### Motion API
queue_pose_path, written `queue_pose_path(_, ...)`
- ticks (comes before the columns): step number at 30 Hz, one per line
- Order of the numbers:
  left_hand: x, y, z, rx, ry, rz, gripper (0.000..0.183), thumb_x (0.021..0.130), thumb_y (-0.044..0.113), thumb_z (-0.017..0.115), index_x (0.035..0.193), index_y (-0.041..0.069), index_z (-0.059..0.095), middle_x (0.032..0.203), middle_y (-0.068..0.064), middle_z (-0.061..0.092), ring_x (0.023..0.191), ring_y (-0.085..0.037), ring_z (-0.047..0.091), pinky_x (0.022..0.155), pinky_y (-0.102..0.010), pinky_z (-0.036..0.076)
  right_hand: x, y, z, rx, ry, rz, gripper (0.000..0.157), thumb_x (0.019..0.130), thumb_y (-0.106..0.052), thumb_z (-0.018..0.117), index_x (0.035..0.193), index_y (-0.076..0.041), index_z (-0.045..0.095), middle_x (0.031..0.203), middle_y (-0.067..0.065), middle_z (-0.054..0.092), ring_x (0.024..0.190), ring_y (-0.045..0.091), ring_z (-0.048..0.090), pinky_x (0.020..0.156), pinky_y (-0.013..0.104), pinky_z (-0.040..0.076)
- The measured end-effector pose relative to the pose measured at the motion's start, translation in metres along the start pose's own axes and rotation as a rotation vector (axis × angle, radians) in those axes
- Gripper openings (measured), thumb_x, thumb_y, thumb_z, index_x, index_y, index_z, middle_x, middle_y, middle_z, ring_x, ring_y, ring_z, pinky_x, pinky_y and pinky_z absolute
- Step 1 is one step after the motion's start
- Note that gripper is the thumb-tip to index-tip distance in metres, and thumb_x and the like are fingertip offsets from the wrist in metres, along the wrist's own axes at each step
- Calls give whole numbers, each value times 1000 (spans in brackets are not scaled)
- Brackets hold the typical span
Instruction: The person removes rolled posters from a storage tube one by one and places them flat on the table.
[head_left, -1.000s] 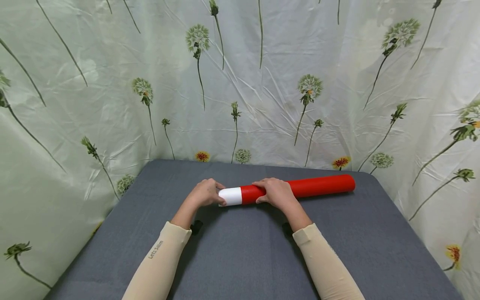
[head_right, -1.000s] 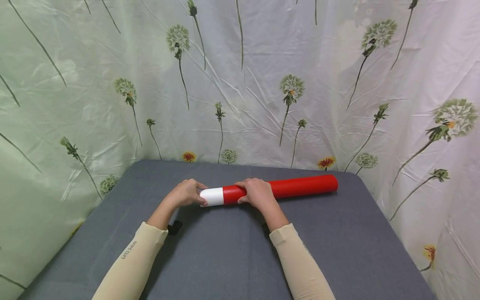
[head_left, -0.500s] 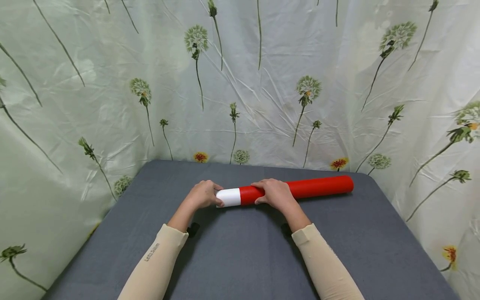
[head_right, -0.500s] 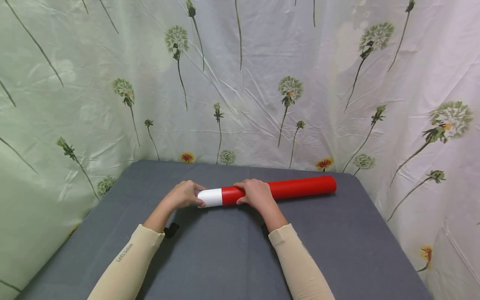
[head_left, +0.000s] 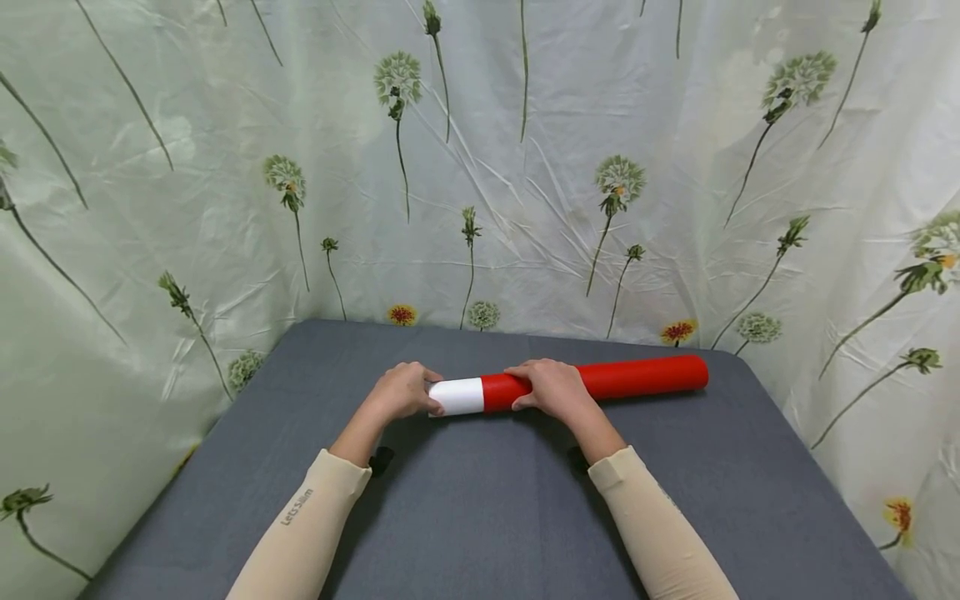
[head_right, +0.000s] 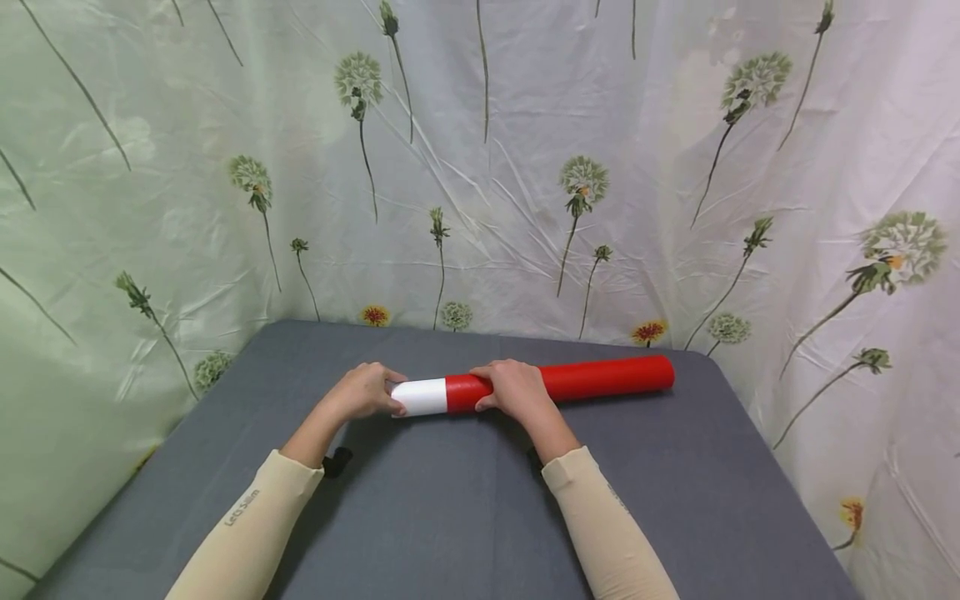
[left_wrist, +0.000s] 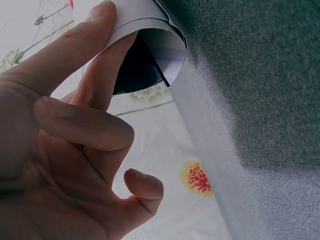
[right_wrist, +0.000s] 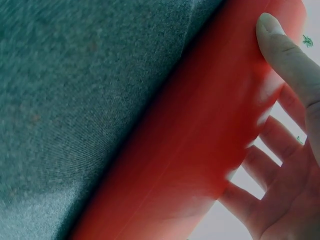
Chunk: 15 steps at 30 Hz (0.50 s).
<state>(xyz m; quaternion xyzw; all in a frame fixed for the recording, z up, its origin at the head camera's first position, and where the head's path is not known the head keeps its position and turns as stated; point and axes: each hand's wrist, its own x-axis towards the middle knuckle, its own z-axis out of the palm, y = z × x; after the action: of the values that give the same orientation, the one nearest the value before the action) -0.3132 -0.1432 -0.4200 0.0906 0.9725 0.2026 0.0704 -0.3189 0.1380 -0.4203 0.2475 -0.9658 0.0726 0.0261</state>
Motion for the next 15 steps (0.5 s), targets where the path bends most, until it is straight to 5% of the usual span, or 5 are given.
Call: queue_pose_path(15,-5,-6,-4,13,15,8,57,79,30,95,132,16,78,125,-12,78,87,-18,66,75,-36,53,0,6,2,-12,4,11,60,87,-38,88,144,-27,69,140,3,72,123,28,69,93,51,58)
